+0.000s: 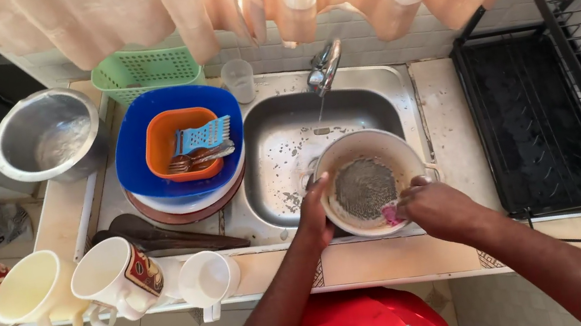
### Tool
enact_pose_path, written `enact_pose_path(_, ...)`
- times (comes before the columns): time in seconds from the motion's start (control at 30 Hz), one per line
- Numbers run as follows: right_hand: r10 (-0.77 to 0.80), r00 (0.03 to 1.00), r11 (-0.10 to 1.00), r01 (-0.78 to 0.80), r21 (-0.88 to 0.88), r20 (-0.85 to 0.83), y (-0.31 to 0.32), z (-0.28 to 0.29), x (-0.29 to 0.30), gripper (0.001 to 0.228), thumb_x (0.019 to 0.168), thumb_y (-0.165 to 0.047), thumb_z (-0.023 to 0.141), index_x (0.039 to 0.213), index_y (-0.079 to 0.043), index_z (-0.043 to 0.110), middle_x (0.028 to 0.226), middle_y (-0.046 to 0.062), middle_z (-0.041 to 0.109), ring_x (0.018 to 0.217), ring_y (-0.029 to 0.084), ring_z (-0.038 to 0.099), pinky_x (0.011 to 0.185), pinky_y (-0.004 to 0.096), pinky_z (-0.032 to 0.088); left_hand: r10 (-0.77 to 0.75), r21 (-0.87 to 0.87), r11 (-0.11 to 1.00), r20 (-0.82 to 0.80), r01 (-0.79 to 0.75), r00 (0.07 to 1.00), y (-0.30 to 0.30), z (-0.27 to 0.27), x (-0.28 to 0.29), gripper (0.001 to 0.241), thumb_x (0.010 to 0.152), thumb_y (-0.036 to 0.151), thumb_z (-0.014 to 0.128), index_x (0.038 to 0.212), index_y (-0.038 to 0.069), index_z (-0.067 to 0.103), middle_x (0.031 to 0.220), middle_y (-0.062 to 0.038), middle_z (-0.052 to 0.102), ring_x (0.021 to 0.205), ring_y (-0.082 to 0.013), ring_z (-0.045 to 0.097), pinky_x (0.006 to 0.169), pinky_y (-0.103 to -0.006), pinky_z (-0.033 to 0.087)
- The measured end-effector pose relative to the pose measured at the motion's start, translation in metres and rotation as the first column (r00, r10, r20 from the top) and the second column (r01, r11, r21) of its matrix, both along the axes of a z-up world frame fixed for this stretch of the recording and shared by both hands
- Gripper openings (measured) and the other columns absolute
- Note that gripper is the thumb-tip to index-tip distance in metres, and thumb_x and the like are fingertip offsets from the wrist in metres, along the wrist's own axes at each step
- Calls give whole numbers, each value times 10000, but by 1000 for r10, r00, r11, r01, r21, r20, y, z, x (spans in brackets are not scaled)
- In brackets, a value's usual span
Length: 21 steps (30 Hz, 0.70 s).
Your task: Washing and rinsing a metal pot and a small cup in a kitchen sink
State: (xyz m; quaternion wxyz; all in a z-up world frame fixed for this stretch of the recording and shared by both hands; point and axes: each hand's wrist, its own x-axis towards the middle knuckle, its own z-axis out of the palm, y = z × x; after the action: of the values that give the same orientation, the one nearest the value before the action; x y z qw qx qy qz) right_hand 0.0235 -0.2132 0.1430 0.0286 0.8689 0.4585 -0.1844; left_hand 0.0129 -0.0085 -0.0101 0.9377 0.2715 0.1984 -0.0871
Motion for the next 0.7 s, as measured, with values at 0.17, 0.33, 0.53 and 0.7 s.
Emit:
enact_pose_path(0.17,4,999,997,-7,83,36,40,-21,-33,210,856,54,651,960,-70,785,876,149,794,852,304,774,804,447,600,54,35,998,-49,-53,997,10,-41,6,658,1000,444,647,1559,206,396,1455,-242,556,1223,-420,624,1027,-550,529)
enact_pose_path(0.33,-190,981,973,183,139,42,93,-60,-38,521,808,25,612,1315,-13,501,1039,164,744,871,353,765,689,469,612,153,-71,985,-95,-160,984,2,46,-10,644,967,429,665,1532,202,454,1438,-233,582,1220,-402,628,1061,-529,513)
enact_pose_path(0.53,-215,971,968,226,113,-99,46,0,-16,406,898,60,562,1234,-119,701,1002,154,793,1005,342,761,924,496,573,38,-82,996,-46,-42,998,29,70,-13,621,936,550,618,1488,292,499,1447,-165,548,1210,-385,601,974,-557,539)
enact_pose_path(0.7,25,987,997,-36,69,159,31,-51,17,333,907,23,618,1172,-155,712,991,98,796,1009,245,762,993,452,524,-28,178,984,10,26,1000,48,2,26,662,906,235,671,1524,311,445,1403,-169,543,1106,-354,624,876,-534,586)
